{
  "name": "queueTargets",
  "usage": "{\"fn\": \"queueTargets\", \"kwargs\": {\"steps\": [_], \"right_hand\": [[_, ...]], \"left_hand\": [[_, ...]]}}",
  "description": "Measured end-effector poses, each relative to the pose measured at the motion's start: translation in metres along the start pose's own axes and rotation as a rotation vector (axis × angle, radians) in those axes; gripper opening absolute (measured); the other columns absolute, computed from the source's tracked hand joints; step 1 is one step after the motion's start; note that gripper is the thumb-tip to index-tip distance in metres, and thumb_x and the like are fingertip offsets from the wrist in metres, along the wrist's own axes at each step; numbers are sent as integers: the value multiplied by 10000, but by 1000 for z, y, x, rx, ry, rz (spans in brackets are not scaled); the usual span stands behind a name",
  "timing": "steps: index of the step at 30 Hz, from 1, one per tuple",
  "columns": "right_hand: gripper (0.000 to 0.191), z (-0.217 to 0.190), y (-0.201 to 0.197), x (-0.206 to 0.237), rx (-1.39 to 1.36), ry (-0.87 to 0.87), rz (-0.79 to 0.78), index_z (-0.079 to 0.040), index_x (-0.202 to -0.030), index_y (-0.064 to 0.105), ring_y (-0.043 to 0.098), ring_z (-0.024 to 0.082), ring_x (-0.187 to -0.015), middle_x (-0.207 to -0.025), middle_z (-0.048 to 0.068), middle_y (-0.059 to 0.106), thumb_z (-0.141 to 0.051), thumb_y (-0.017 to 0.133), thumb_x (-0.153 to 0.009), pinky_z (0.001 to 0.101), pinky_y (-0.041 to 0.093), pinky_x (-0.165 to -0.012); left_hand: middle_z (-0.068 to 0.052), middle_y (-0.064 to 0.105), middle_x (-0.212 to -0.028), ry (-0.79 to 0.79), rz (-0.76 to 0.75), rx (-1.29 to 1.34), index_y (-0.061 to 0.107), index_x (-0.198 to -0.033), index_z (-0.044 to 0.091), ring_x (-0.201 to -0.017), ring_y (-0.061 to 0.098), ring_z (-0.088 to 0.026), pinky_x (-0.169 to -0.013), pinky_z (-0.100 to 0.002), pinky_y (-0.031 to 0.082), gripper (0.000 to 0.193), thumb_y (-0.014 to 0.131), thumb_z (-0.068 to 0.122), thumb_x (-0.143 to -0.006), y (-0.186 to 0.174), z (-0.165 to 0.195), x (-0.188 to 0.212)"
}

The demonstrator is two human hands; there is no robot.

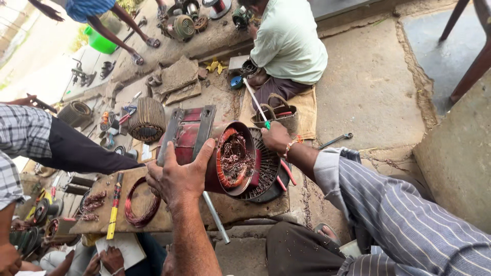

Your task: The person uses a screwdriver and pliers to remove copper wire from a motor stator. They pull out loose strands by hand and place them on the floor, then continue cutting and extracting more wire from the stator slots.

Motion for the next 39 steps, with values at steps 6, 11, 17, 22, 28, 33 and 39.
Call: {"fn": "queueTargets", "kwargs": {"steps": [6,11,17,22,28,33,39], "right_hand": [[411,0,-3,17,247,-119,9,-20,-1171,521,701,456,-993,-1050,294,680,-409,512,-1039,521,550,-871],[431,-7,-10,26,199,-80,-33,-15,-1174,503,748,393,-918,-992,265,695,-423,484,-1038,509,578,-818],[456,5,-16,23,119,-88,65,-41,-1162,571,670,444,-969,-1030,283,675,-473,491,-1040,527,528,-861],[509,8,-14,9,61,-185,40,-68,-1206,615,638,467,-1092,-1170,306,646,-511,438,-1028,518,506,-937],[582,13,-8,-2,-116,-89,-56,13,-1117,646,639,460,-1108,-1148,303,678,-529,450,-1037,502,492,-953],[574,17,-9,-10,-251,-68,-183,28,-1028,649,715,368,-944,-988,255,723,-510,450,-1018,474,530,-855],[578,22,-4,-16,-146,-148,-106,51,-1006,635,667,366,-898,-944,245,677,-492,441,-1047,471,503,-831]], "left_hand": [[-381,191,-1564,126,-98,-161,549,-1485,268,-1488,119,-546,-1164,-673,157,1036,538,953,-707,0,5,-4],[-316,399,-1516,46,-269,-257,323,-1622,201,-1457,370,-470,-1204,-662,250,1283,415,1002,-624,-12,4,-38],[-387,288,-1531,72,-156,-36,195,-1558,7,-1426,279,-526,-1125,-601,210,1425,479,1063,-645,30,35,-107],[-328,563,-1379,142,-115,-180,441,-1533,14,-1316,484,-444,-1138,-584,311,1255,461,965,-714,47,46,-117],[-226,694,-1128,437,-26,-113,598,-1362,110,-1154,619,-382,-1085,-547,405,1060,611,900,-656,31,44,-96],[-181,713,-962,725,14,15,643,-1229,54,-997,698,-338,-925,-528,514,985,743,837,-640,24,54,-80],[-138,726,-951,827,13,35,653,-1165,67,-979,711,-313,-959,-513,524,943,722,852,-647,25,60,-65]]}}
Point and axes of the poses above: each hand's wrist, its own x-axis away from the middle knuckle, its own y-axis out of the palm, z = x × y, the point moved 1 cm from there along -x, towards the middle knuckle
